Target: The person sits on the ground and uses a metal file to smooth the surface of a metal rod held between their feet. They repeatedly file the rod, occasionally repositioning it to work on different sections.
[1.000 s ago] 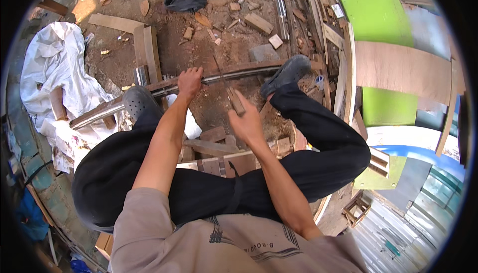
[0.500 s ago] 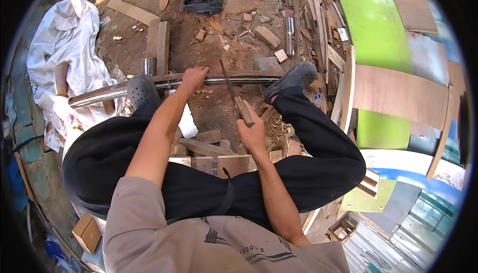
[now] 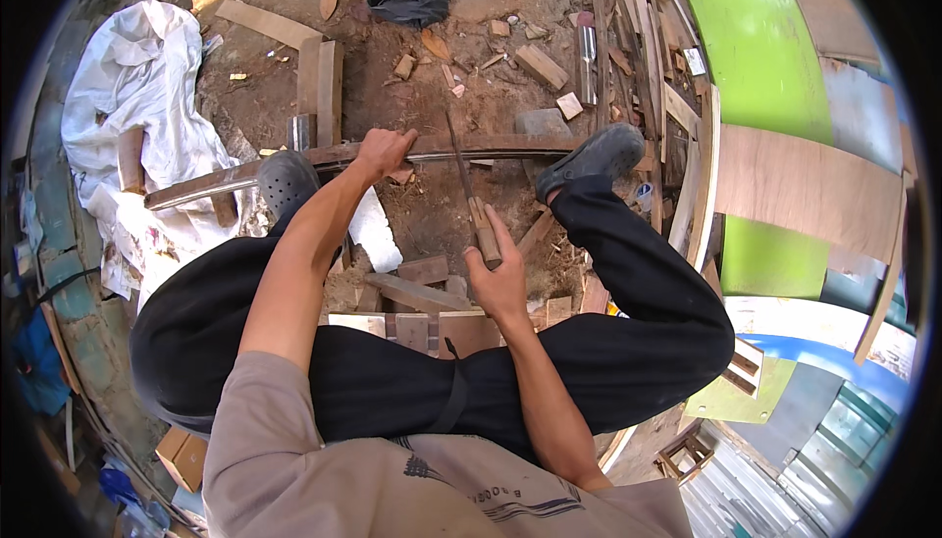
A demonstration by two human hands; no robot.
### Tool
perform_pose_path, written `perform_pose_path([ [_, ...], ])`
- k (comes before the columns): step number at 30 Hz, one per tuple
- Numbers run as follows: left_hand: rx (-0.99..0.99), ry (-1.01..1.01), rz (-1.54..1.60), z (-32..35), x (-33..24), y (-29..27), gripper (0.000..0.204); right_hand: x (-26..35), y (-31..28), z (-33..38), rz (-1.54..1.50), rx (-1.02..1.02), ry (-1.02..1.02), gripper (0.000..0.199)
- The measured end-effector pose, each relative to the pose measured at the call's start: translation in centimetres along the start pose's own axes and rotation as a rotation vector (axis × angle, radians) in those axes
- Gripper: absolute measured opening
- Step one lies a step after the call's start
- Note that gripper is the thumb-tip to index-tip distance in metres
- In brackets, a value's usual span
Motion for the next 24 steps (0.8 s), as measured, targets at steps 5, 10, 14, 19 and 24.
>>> perform_pose_path([
  [5,-0.160,-0.110,0.033,0.2,0.7,1.8,0.050,-0.7,0.3,-0.1,-0.050,0.010,0.075,0.064],
  [10,-0.077,-0.276,0.036,0.9,-0.4,0.3,0.047,0.8,-0.1,-1.0,0.035,-0.025,0.029,0.063],
  [14,-0.026,-0.330,0.016,1.2,0.1,-1.2,0.051,2.4,0.2,-2.2,0.010,-0.011,0.092,0.062],
  [19,0.056,-0.311,0.026,0.8,0.3,-0.3,0.050,2.3,-1.1,-1.9,-0.109,0.016,0.202,0.062],
  [24,0.059,-0.287,0.063,0.9,0.1,-0.8,0.048,0.6,-1.4,-1.3,-0.120,0.011,0.037,0.064],
])
Point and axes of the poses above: each hand's wrist, its own z-axis away from the middle knuckle, its own y-axis out of the palm, x = y × z, the point moved 10 cm from there along -z, towards the middle knuckle, and after that the axes turned 11 degrees about -z, right-handed, at the moved point
